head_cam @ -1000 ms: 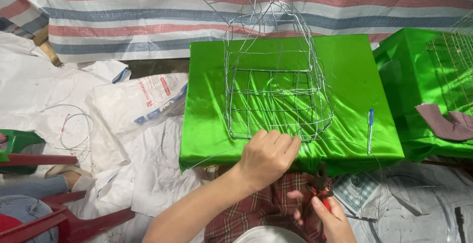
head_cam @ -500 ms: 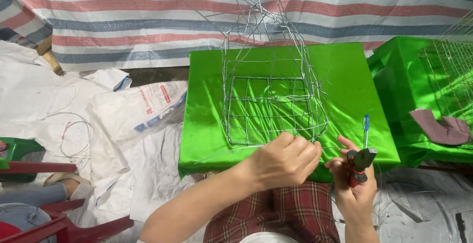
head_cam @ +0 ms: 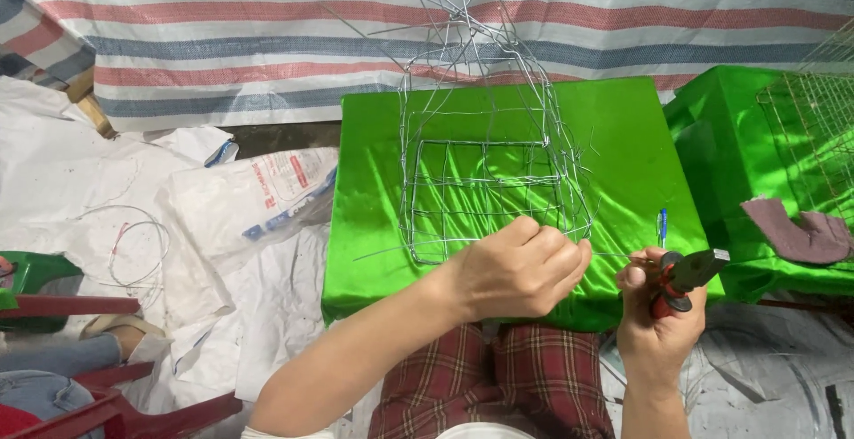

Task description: Assembling a wire cage by manually bending wires and using pliers to secure the frame.

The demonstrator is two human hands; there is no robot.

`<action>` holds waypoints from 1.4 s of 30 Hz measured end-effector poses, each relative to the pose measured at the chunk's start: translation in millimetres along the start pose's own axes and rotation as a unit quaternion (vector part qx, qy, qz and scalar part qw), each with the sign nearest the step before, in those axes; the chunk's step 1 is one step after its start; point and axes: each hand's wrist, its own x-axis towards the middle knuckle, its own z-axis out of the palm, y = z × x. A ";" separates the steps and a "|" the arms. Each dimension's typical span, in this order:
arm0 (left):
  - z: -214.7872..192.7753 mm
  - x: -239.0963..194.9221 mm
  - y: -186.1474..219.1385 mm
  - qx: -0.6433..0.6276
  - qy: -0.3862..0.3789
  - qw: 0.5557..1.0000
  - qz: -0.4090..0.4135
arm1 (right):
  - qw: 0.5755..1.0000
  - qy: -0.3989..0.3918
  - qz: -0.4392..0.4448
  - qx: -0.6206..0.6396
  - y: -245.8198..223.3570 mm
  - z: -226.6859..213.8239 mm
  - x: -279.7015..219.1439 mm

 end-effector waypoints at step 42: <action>6.7 -16.1 9.9 0.027 0.008 0.998 -0.061 | 0.866 -0.169 0.341 0.326 -10.7 2.9 -67.0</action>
